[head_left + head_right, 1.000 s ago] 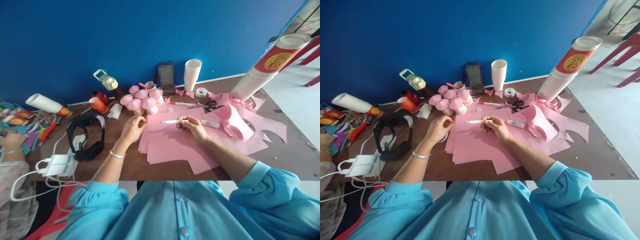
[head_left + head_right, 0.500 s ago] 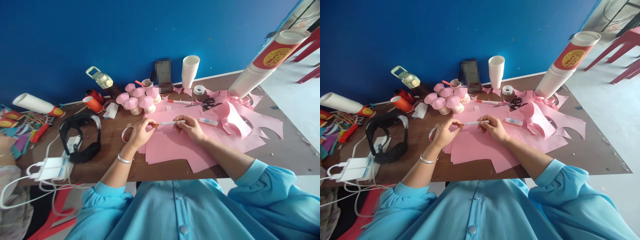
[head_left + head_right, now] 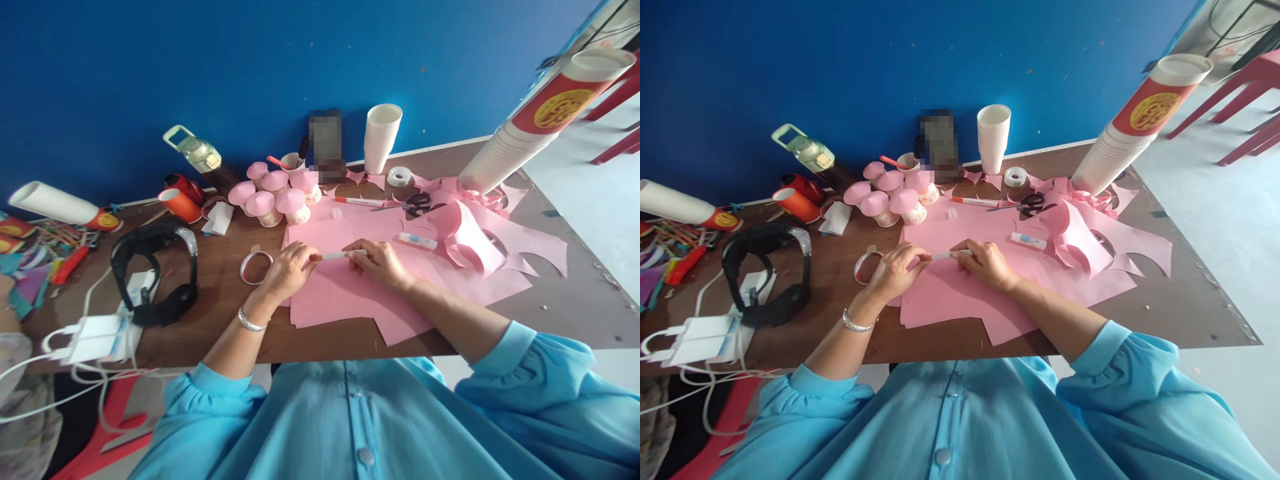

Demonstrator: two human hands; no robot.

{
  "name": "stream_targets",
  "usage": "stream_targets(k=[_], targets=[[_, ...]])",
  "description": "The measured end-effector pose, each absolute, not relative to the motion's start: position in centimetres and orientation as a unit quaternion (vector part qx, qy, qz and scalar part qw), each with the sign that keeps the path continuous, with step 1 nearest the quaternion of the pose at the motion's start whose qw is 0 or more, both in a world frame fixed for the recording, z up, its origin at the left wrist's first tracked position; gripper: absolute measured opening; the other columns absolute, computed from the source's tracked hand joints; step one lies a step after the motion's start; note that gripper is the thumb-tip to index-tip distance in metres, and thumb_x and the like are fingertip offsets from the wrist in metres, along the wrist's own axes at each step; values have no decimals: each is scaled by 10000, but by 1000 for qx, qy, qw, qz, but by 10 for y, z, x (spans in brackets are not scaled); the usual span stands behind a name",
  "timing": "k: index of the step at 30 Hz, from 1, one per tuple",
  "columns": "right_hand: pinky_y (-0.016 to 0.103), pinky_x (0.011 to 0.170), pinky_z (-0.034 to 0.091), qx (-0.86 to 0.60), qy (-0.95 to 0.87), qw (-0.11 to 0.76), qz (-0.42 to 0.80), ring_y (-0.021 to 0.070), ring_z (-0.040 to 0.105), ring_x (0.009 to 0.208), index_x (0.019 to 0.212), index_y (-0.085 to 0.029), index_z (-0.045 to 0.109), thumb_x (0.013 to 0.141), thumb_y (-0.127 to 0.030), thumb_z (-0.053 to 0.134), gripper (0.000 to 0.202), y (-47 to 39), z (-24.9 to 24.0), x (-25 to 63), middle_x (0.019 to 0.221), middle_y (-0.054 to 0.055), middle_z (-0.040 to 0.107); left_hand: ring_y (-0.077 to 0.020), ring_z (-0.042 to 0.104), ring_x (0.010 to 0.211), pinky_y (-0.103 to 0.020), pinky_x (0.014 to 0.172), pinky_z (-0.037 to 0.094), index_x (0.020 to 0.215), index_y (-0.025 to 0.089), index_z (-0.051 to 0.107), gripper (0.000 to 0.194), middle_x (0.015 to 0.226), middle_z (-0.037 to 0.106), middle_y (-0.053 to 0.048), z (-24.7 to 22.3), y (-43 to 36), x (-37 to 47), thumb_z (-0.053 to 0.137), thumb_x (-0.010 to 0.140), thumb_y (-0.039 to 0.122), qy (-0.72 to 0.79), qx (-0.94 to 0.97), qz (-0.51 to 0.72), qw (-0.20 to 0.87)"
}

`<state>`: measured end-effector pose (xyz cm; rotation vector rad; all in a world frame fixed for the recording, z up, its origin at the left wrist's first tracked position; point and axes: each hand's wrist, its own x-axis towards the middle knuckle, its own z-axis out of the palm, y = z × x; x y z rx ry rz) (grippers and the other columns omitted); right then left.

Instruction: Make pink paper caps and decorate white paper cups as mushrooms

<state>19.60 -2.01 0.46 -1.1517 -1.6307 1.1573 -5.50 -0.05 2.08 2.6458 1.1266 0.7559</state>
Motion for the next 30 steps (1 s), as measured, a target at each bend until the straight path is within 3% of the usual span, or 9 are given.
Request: stream_targets(k=[8,13,15,24,30], targets=[[260,582,493,-464,-630,408,471,134,624,515,905,-217,665,979,-467,569,278,-27,5,188,620,-26,681,-204,674,825,-339,788,544,957,212,624,116,855,709,-45,20,-2,-51,567,1029,281,372,893,246,66],[253,633,469,-460,-680,397,412,138,613,574,1203,-230,659,1001,-473,537,339,-23,3,192,659,-33,672,-226,700,927,-360,865,539,1041,227,689,165,1001,761,-65,32,4,-62,530,1035,269,420,884,204,22],[252,642,455,-482,-690,400,362,141,601,581,1239,-232,654,999,-447,546,340,-20,1,195,653,-33,666,-232,707,944,-361,864,543,1039,225,701,161,1031,768,-68,36,9,-73,544,1018,256,454,867,203,18],[249,659,470,-501,-748,347,262,164,693,654,1058,-233,737,997,-269,553,197,-14,-5,196,794,33,781,-205,729,948,-323,886,553,977,205,692,132,1013,785,-67,34,25,-80,570,989,255,479,834,272,46],[263,735,485,-459,-810,292,217,199,765,840,1043,-217,743,1010,-220,572,174,-19,0,190,1018,82,821,-249,710,1006,-353,855,544,978,199,702,162,1034,773,-93,36,54,-25,541,992,208,470,865,175,-8]])
